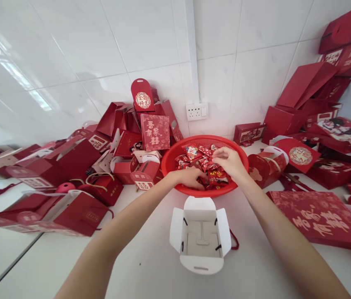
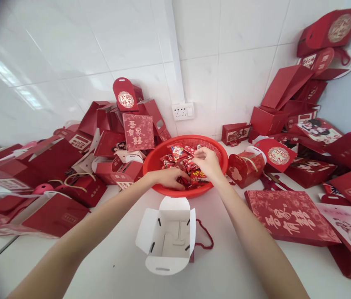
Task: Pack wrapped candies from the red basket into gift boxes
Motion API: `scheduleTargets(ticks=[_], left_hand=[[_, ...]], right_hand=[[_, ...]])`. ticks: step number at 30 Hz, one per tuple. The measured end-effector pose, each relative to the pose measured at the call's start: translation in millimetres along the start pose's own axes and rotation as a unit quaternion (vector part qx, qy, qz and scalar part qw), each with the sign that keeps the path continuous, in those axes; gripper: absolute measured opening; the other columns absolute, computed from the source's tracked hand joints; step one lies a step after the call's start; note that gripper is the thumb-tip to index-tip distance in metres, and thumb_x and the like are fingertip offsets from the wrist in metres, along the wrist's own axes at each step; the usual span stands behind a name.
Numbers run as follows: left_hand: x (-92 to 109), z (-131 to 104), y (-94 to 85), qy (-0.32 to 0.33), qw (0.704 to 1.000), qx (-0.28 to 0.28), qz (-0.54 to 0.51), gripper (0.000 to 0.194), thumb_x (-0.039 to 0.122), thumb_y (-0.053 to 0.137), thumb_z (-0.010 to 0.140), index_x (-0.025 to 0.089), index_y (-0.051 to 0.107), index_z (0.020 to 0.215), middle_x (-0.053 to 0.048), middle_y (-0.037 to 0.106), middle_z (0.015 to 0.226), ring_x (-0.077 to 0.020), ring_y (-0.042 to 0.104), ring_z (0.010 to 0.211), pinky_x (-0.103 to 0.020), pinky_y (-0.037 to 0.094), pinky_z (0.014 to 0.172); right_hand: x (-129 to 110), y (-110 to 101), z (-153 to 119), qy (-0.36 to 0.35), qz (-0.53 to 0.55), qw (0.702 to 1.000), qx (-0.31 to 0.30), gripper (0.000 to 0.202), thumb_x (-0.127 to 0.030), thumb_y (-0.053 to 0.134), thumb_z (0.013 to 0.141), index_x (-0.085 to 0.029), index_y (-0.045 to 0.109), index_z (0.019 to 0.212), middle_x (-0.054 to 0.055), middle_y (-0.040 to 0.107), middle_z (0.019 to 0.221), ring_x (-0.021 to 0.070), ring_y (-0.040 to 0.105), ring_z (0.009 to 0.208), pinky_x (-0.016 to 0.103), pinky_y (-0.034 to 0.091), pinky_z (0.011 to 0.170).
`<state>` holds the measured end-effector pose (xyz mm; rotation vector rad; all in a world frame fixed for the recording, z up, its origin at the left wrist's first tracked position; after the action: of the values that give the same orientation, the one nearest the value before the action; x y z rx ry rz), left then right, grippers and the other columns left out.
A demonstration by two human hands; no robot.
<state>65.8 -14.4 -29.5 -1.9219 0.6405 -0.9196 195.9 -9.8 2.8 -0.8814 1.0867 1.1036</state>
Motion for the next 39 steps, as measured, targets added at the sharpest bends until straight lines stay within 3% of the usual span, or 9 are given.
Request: scheduleTargets(ticks=[3, 6, 11, 14, 16, 24, 27, 32, 39], left_hand=[[7, 7, 6.3, -0.035, 0.996, -0.027, 0.078, 0.039, 0.03, 0.066, 0.081, 0.017, 0.069, 0.118, -0.012, 0.074, 0.114, -0.0263, 0.069, 0.095, -0.029, 0.048, 0.077], [10, 15, 7.9, -0.052, 0.995, -0.022, 0.079, 0.044, 0.026, 0.069, 0.075, 0.012, 0.069, 0.117, -0.019, 0.071, 0.116, -0.0311, 0.068, 0.093, -0.032, 0.048, 0.073], [12, 18, 9.5, -0.029, 0.999, -0.01, 0.013, 0.025, 0.018, 0.071, 0.068, 0.016, 0.073, 0.093, -0.007, 0.072, 0.078, -0.0242, 0.063, 0.068, -0.03, 0.045, 0.063], [11, 14, 0.9, -0.003, 0.998, 0.033, -0.052, 0.009, 0.013, 0.067, 0.07, 0.019, 0.07, 0.075, -0.001, 0.064, 0.062, -0.0181, 0.056, 0.057, -0.028, 0.042, 0.06], [7, 10, -8.9, 0.009, 0.992, 0.073, -0.103, 0.008, 0.012, 0.063, 0.072, 0.019, 0.068, 0.072, 0.001, 0.061, 0.059, -0.0157, 0.054, 0.055, -0.027, 0.043, 0.061], [-28, -12, -36.3, -0.007, 0.925, 0.207, -0.319, 0.014, 0.024, 0.051, 0.087, 0.015, 0.06, 0.082, 0.001, 0.06, 0.064, -0.0113, 0.056, 0.053, -0.023, 0.047, 0.054], [-27, -15, -38.5, -0.008, 0.906, 0.226, -0.357, 0.015, 0.027, 0.056, 0.088, 0.015, 0.061, 0.082, 0.002, 0.057, 0.06, -0.0092, 0.052, 0.05, -0.021, 0.042, 0.05], [-25, -17, -37.2, -0.015, 0.891, 0.228, -0.392, 0.028, 0.039, 0.065, 0.088, 0.015, 0.06, 0.075, 0.004, 0.053, 0.056, -0.0081, 0.047, 0.05, -0.02, 0.035, 0.047], [-34, -14, -35.2, -0.016, 0.843, 0.245, -0.478, 0.033, 0.046, 0.076, 0.08, 0.015, 0.063, 0.078, 0.004, 0.059, 0.069, -0.0095, 0.054, 0.062, -0.023, 0.048, 0.062]], right_hand=[[0, -3, 2, -0.002, -0.003, 1.0, 0.013, 0.019, -0.024, 0.072, 0.057, -0.022, 0.064, 0.074, 0.004, 0.071, 0.085, 0.0241, 0.068, 0.091, 0.04, 0.052, 0.09], [-1, -2, 2, -0.002, -0.007, 1.0, 0.005, 0.017, -0.026, 0.072, 0.058, -0.022, 0.065, 0.073, 0.004, 0.072, 0.084, 0.0243, 0.068, 0.089, 0.04, 0.052, 0.089], [-4, 0, -1, -0.003, -0.014, 1.0, -0.01, 0.018, -0.032, 0.074, 0.06, -0.021, 0.067, 0.072, 0.005, 0.072, 0.083, 0.0246, 0.067, 0.085, 0.038, 0.053, 0.081], [-4, 0, -1, -0.003, -0.013, 1.0, -0.009, 0.017, -0.032, 0.073, 0.061, -0.021, 0.068, 0.073, 0.005, 0.072, 0.084, 0.0242, 0.067, 0.085, 0.038, 0.053, 0.079], [-3, -2, -1, -0.003, -0.011, 1.0, -0.003, 0.016, -0.032, 0.072, 0.062, -0.021, 0.067, 0.074, 0.005, 0.072, 0.085, 0.0242, 0.067, 0.085, 0.037, 0.053, 0.078], [-2, 2, -1, -0.001, -0.006, 1.0, -0.013, 0.018, -0.037, 0.073, 0.069, -0.021, 0.069, 0.075, 0.005, 0.072, 0.082, 0.0235, 0.069, 0.085, 0.037, 0.054, 0.079], [-2, 10, -5, 0.019, 0.012, 0.998, -0.051, 0.021, -0.04, 0.075, 0.071, -0.021, 0.07, 0.079, 0.004, 0.074, 0.081, 0.0223, 0.07, 0.081, 0.037, 0.056, 0.078], [-2, 24, -11, 0.043, 0.049, 0.99, -0.123, 0.027, -0.038, 0.084, 0.064, -0.021, 0.067, 0.078, 0.002, 0.073, 0.074, 0.0209, 0.071, 0.071, 0.038, 0.059, 0.076], [1, 8, -5, 0.068, 0.068, 0.995, -0.034, 0.028, -0.033, 0.085, 0.056, -0.022, 0.064, 0.072, 0.0, 0.067, 0.063, 0.0197, 0.065, 0.059, 0.036, 0.057, 0.064]])
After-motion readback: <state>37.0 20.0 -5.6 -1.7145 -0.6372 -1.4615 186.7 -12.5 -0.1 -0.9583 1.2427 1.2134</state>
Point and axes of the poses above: each hand's wrist, its own z-axis towards the middle knuckle, its own y-axis out of the palm, x = y × z, the point moved 9 cm from there along z, towards the middle knuckle
